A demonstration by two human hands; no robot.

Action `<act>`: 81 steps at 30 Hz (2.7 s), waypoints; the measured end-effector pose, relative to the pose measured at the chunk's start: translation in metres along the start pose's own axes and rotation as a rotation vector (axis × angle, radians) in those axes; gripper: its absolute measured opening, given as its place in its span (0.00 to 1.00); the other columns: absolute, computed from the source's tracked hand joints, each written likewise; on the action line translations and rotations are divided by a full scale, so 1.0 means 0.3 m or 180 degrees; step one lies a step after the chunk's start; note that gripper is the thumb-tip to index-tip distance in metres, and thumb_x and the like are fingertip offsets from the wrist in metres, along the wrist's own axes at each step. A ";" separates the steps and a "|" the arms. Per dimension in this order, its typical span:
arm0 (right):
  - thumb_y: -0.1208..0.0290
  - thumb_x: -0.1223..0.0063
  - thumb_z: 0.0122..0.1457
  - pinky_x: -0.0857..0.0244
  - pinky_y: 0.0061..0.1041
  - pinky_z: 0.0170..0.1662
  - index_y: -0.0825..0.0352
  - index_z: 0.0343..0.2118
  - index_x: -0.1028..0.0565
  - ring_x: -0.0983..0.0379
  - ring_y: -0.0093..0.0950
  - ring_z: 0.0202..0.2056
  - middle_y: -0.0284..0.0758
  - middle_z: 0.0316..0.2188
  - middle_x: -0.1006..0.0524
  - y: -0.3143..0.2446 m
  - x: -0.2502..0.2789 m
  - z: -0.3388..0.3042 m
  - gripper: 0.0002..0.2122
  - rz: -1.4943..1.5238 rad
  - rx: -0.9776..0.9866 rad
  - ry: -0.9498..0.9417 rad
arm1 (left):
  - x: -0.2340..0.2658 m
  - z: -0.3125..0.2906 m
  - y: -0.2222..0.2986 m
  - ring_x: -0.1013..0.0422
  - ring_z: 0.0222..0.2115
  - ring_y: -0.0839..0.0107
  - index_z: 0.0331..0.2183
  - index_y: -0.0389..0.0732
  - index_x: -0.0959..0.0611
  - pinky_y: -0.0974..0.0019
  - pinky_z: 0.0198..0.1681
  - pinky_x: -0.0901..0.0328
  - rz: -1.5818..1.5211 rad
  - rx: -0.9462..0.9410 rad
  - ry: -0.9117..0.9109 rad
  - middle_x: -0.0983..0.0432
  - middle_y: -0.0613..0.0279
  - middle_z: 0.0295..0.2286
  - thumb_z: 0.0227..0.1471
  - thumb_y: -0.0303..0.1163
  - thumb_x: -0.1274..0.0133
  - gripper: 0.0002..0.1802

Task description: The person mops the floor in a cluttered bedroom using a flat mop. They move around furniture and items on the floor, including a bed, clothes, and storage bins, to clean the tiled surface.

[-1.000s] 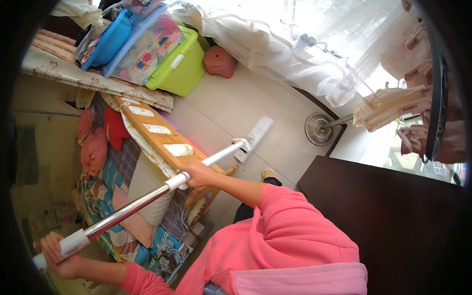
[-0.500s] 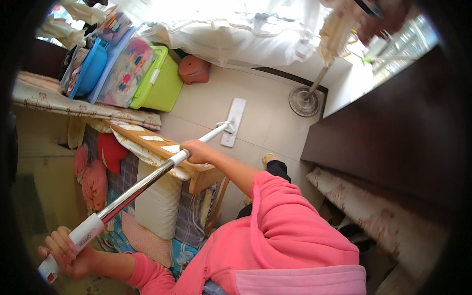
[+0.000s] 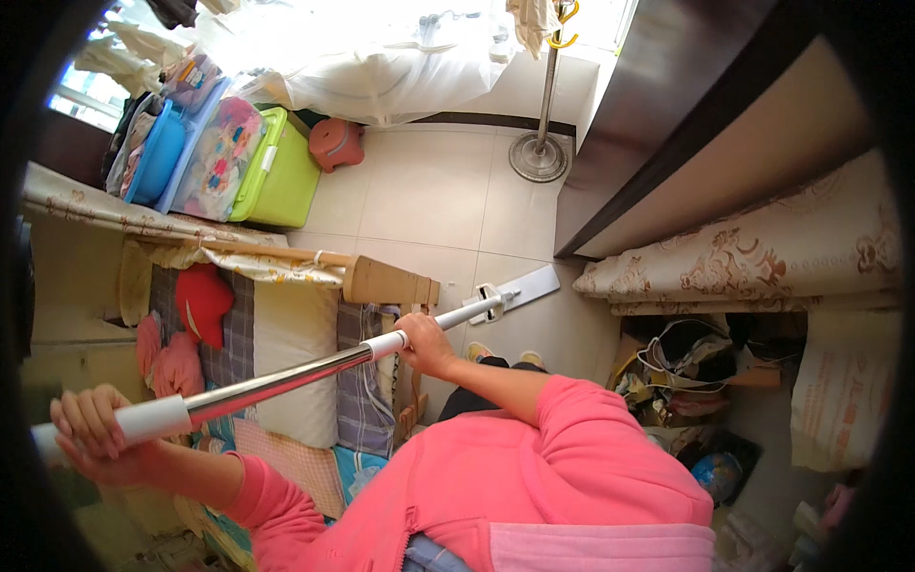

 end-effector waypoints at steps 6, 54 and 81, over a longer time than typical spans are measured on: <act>0.79 0.42 0.39 0.37 0.35 0.33 0.64 0.26 0.31 0.33 0.40 0.31 0.37 0.25 0.32 -0.069 0.099 -0.025 0.10 0.0302 0.0695 -0.0224 | -0.145 -0.177 0.181 0.38 0.09 0.83 0.21 0.43 0.37 0.81 0.13 0.40 -0.0141 -0.0146 -0.0443 0.38 0.70 0.10 0.42 0.25 0.43 0.16; 0.75 0.43 0.36 0.35 0.35 0.35 0.65 0.26 0.26 0.28 0.40 0.33 0.39 0.26 0.25 -0.485 -0.336 -1.239 0.10 0.0686 0.0353 -0.2348 | -0.470 -1.378 1.202 0.50 0.16 0.80 0.17 0.47 0.42 0.73 0.25 0.49 0.3064 -0.1081 0.2042 0.51 0.71 0.14 0.57 0.27 0.59 0.18; 0.78 0.45 0.35 0.38 0.37 0.34 0.63 0.24 0.28 0.31 0.40 0.33 0.38 0.25 0.27 -0.364 -0.002 -1.028 0.09 0.0673 0.0517 -0.1567 | -0.672 -1.228 0.888 0.45 0.18 0.78 0.19 0.45 0.40 0.73 0.25 0.47 0.3671 -0.1382 0.2343 0.48 0.69 0.15 0.52 0.27 0.54 0.15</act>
Point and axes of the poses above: each hand's wrist, its own z-axis towards the middle knuckle, its own x-axis out of the back of the hand, y = z × x, the point moved 2 cm from there along z, towards the middle knuckle
